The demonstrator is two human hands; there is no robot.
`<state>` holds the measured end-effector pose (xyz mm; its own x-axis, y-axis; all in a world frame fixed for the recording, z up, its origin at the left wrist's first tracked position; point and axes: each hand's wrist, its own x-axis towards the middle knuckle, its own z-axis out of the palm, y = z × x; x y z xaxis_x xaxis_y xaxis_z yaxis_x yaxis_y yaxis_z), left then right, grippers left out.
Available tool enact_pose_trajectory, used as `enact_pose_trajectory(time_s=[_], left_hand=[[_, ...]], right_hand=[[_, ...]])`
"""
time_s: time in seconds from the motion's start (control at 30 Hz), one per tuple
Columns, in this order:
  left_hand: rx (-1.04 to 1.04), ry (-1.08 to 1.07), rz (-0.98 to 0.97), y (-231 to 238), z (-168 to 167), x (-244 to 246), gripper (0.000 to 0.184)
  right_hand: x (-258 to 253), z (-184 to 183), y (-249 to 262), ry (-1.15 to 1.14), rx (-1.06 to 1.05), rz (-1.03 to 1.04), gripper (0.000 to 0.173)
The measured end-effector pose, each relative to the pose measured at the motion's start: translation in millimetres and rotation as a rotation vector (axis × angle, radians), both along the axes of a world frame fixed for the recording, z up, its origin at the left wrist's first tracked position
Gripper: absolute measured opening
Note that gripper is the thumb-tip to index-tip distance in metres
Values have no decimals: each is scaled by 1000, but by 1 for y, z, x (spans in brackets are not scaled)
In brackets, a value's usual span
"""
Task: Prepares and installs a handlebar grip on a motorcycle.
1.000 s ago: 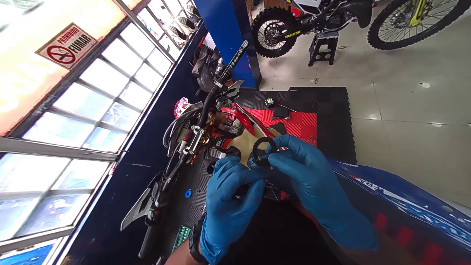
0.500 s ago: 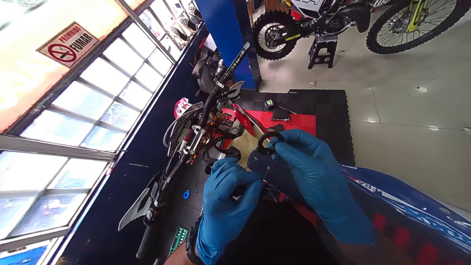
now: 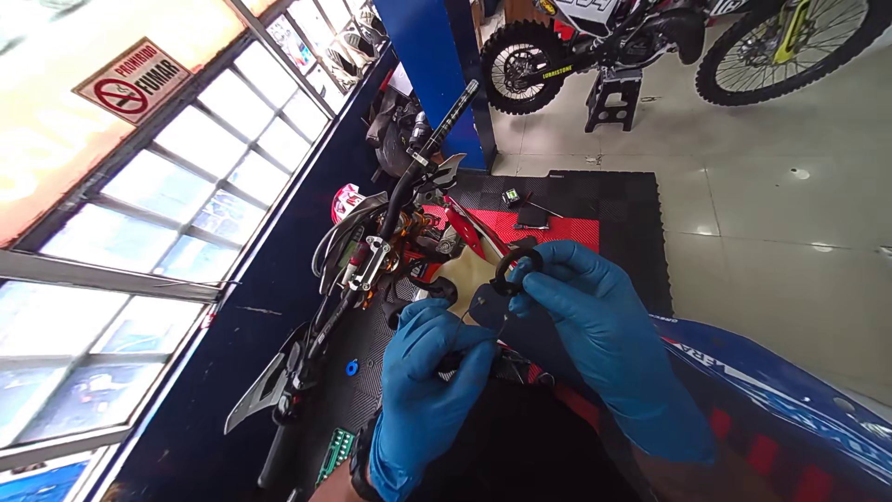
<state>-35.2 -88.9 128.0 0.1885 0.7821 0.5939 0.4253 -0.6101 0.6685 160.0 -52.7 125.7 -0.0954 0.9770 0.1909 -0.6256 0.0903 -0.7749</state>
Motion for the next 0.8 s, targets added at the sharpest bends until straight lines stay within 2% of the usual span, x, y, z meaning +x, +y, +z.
enact_pose_trajectory(time_s=[0.1, 0.2, 0.37, 0.8], left_hand=[[1, 5, 1, 0, 0, -1, 10], [5, 7, -6, 1, 0, -2, 10], [-18, 24, -21, 0, 1, -3, 9], [-32, 67, -81, -2, 0, -3, 12]], right_hand=[[1, -5, 7, -45, 29, 8, 17], [6, -19, 24, -74, 182, 67, 24], [12, -30, 46, 34, 412, 421, 20], [8, -14, 76, 36, 544, 646, 17]])
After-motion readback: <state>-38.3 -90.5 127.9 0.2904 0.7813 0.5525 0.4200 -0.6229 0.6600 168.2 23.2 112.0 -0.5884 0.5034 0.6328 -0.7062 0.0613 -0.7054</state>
